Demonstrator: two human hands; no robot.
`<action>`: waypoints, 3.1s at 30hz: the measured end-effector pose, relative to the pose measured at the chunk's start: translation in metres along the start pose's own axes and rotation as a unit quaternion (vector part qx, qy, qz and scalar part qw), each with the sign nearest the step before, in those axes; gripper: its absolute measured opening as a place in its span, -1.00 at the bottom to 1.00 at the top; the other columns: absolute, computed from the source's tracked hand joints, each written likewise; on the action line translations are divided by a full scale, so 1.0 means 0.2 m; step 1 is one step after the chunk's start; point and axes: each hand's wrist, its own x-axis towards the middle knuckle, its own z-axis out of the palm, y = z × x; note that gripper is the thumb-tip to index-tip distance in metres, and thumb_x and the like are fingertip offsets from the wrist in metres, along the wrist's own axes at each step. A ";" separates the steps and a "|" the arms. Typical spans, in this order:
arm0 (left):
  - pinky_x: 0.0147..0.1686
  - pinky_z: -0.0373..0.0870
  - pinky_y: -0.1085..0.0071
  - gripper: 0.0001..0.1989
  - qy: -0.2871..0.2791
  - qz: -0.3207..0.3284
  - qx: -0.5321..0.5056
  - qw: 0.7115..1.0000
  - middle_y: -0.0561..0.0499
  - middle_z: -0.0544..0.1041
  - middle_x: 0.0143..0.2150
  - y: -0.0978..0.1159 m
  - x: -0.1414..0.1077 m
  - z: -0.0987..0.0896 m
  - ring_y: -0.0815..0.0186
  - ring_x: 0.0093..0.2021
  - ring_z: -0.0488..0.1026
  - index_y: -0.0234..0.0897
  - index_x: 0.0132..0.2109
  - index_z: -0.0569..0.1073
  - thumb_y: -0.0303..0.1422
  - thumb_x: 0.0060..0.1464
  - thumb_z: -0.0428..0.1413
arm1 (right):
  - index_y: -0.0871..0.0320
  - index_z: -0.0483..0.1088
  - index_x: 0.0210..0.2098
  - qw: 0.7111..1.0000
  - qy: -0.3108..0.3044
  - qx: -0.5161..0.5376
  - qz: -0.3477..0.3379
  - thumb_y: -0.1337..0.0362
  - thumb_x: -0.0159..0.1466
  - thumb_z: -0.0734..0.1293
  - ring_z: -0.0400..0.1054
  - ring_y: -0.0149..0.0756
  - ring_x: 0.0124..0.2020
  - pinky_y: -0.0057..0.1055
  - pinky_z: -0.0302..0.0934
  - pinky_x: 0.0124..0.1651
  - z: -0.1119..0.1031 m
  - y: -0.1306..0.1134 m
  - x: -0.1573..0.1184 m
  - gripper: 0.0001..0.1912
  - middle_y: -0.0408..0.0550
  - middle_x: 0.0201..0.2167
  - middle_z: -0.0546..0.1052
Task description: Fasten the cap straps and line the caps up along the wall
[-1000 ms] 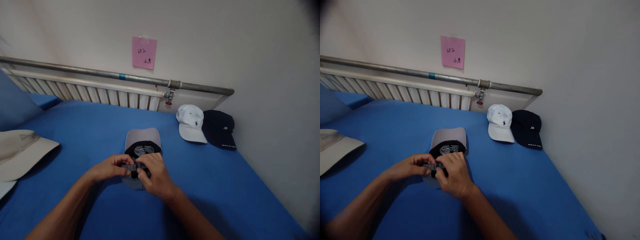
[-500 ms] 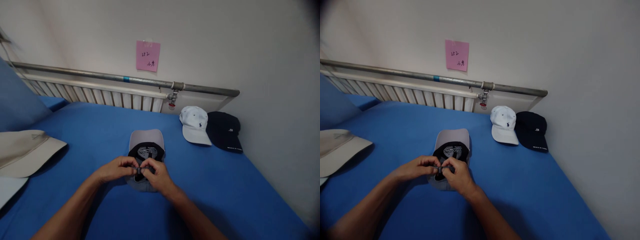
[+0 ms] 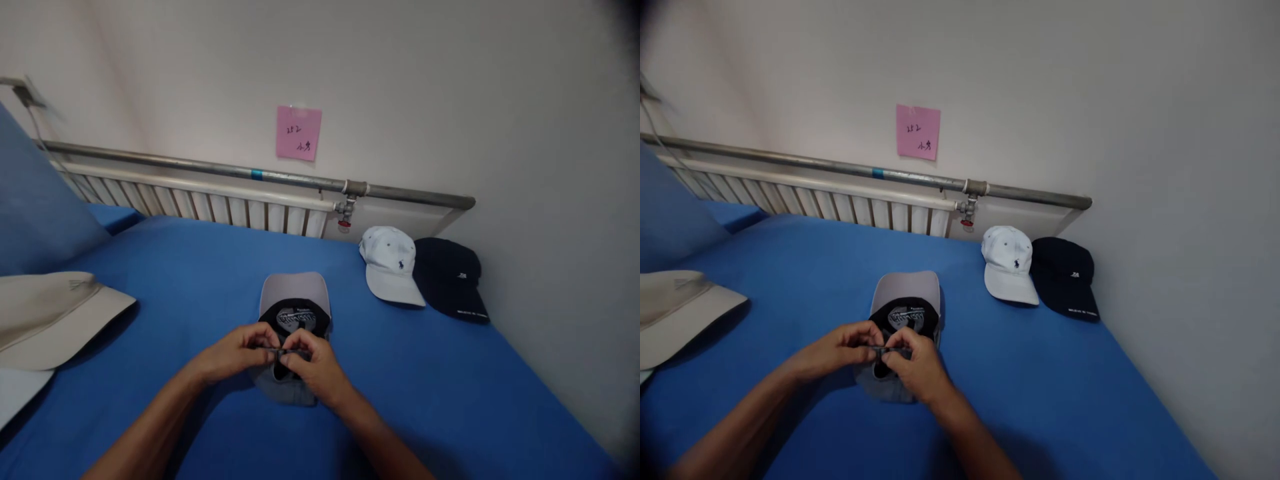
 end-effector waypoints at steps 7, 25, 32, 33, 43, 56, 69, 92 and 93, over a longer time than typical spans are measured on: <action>-0.39 0.12 0.44 -0.80 0.011 0.021 -0.009 1.000 0.11 0.33 -0.42 0.01 -0.01 -0.01 0.40 -0.40 0.22 -0.26 -0.34 0.34 -0.32 -0.07 0.22 | 0.12 0.38 -0.48 0.995 -0.010 0.098 0.034 0.31 -0.01 0.37 0.21 -0.46 -0.51 -0.48 0.12 -0.39 -0.03 0.00 0.02 -0.92 -0.26 -0.56 0.37; -0.47 0.04 0.45 -0.67 0.060 0.017 -0.029 0.998 0.13 0.29 -0.51 -0.01 0.01 0.04 0.44 -0.49 0.15 -0.28 -0.45 0.31 -0.17 -0.04 0.26 | 0.13 0.40 -0.50 0.989 -0.001 0.138 0.051 0.29 -0.03 0.39 0.12 -0.49 -0.56 -0.52 0.00 -0.51 -0.02 -0.01 0.03 -0.91 -0.27 -0.61 0.32; -0.44 0.08 0.46 -0.68 0.090 0.010 -0.078 0.993 0.10 0.39 -0.50 0.00 0.01 0.03 0.44 -0.49 0.23 -0.30 -0.51 0.33 -0.24 -0.14 0.32 | 0.14 0.41 -0.49 0.986 -0.008 0.150 0.067 0.26 -0.02 0.39 0.06 -0.52 -0.62 -0.52 -0.07 -0.55 -0.03 -0.01 0.05 -0.89 -0.29 -0.65 0.30; -0.43 0.09 0.45 -0.68 0.090 0.010 -0.081 0.993 0.09 0.40 -0.50 0.00 0.01 0.03 0.43 -0.48 0.24 -0.30 -0.51 0.33 -0.26 -0.15 0.32 | 0.14 0.41 -0.49 0.987 -0.011 0.147 0.068 0.27 -0.02 0.39 0.06 -0.52 -0.63 -0.52 -0.08 -0.56 -0.03 -0.01 0.05 -0.89 -0.29 -0.65 0.32; -0.42 0.12 0.45 -0.77 0.087 0.019 -0.056 0.994 0.07 0.42 -0.48 0.00 0.01 0.05 0.41 -0.46 0.27 -0.29 -0.52 0.33 -0.35 -0.16 0.26 | 0.16 0.42 -0.50 0.995 -0.070 0.012 0.070 0.32 0.08 0.33 0.11 -0.50 -0.59 -0.52 -0.03 -0.51 -0.03 -0.04 0.04 -0.94 -0.28 -0.66 0.29; -0.42 0.10 0.44 -0.75 0.101 0.030 -0.018 0.994 0.08 0.38 -0.49 0.02 0.01 0.06 0.39 -0.46 0.24 -0.27 -0.53 0.28 -0.32 -0.16 0.23 | 0.15 0.40 -0.55 0.994 -0.062 0.034 0.082 0.32 0.04 0.33 0.08 -0.51 -0.63 -0.53 -0.05 -0.55 -0.04 -0.05 0.05 -0.94 -0.30 -0.69 0.27; -0.38 0.14 0.42 -0.81 0.028 0.000 0.023 0.999 0.09 0.38 -0.47 0.03 0.00 0.06 0.37 -0.43 0.25 -0.29 -0.38 0.49 -0.24 0.00 0.19 | 0.15 0.39 -0.56 0.992 -0.067 0.066 0.082 0.38 -0.03 0.34 0.06 -0.52 -0.65 -0.53 -0.09 -0.56 -0.05 -0.04 0.04 -0.97 -0.32 -0.73 0.25; -0.28 0.28 0.35 -0.88 -0.113 0.182 -0.174 0.961 -0.04 0.58 -0.37 0.01 -0.12 -0.06 0.25 -0.32 0.43 -0.24 -0.34 0.59 -0.29 -0.02 0.27 | 0.04 0.43 -0.01 0.850 0.156 -0.427 -0.265 0.56 0.10 0.14 0.20 -0.03 0.18 0.02 0.15 0.13 -0.33 0.17 0.08 -0.45 0.08 0.17 0.38; -0.28 0.29 0.35 -0.88 -0.115 0.192 -0.174 0.959 -0.05 0.58 -0.36 0.02 -0.13 -0.07 0.24 -0.32 0.44 -0.25 -0.34 0.59 -0.29 -0.01 0.26 | 0.06 0.46 -0.10 0.856 0.147 -0.417 -0.269 0.55 0.09 0.15 0.21 -0.02 0.18 0.03 0.14 0.14 -0.32 0.15 0.07 -0.51 0.06 0.15 0.40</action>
